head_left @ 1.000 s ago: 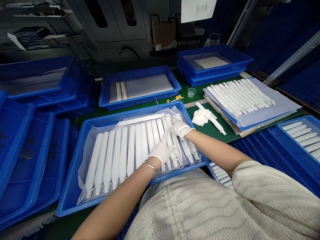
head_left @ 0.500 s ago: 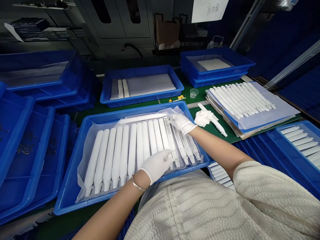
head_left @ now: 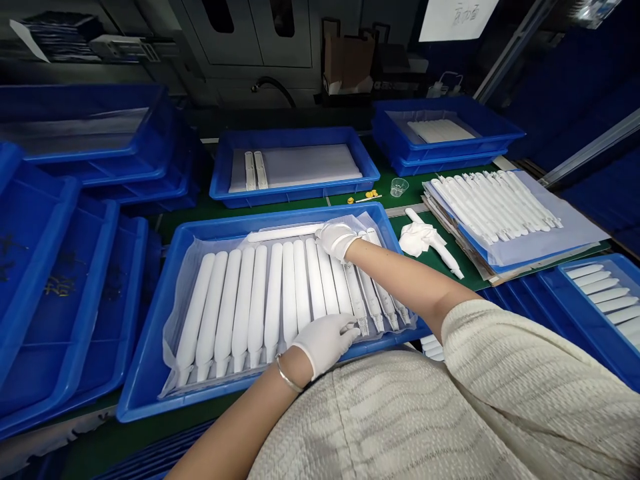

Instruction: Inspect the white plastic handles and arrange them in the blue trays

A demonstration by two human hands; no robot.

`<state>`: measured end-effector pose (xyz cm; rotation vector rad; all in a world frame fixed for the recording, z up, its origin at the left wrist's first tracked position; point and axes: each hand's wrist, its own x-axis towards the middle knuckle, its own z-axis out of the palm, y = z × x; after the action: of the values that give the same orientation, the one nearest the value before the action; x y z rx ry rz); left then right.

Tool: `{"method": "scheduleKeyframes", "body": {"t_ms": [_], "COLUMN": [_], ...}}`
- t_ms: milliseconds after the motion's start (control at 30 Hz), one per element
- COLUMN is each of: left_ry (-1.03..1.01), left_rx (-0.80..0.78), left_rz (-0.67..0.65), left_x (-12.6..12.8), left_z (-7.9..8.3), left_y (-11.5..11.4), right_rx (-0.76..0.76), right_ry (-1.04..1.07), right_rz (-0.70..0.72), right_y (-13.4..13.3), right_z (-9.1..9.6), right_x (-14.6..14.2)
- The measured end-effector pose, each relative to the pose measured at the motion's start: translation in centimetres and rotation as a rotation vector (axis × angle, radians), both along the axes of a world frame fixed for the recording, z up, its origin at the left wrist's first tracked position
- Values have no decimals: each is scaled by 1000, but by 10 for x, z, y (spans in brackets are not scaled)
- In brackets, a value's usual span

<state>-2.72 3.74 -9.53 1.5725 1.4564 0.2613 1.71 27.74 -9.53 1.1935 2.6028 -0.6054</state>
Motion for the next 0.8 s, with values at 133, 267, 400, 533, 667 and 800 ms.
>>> {"method": "scheduleKeyframes", "body": {"t_ms": [133,267,400,533,667,800], "left_ry": [-12,-17,-12,-51,-129,-388], "left_rx": [-8,2,39,56,112,184], "left_rz": [3,21,13,18,202,617], "left_x": [0,-1,-2,-3,-11,-20], "left_z": [3,5,5,11,22,29], "left_y": [-1,-3,-6,-8,-5,3], "right_rx": [25,35,-15,-147,-217,-238], "right_ry": [-44,29,155,284,430,625], "right_rz": [4,-25,-3,39,16,1], "right_y": [-2,1,4,5,9,18], "right_z": [11,36,58,70,78,99], "right_x": [0,6,13,24,39,55]}}
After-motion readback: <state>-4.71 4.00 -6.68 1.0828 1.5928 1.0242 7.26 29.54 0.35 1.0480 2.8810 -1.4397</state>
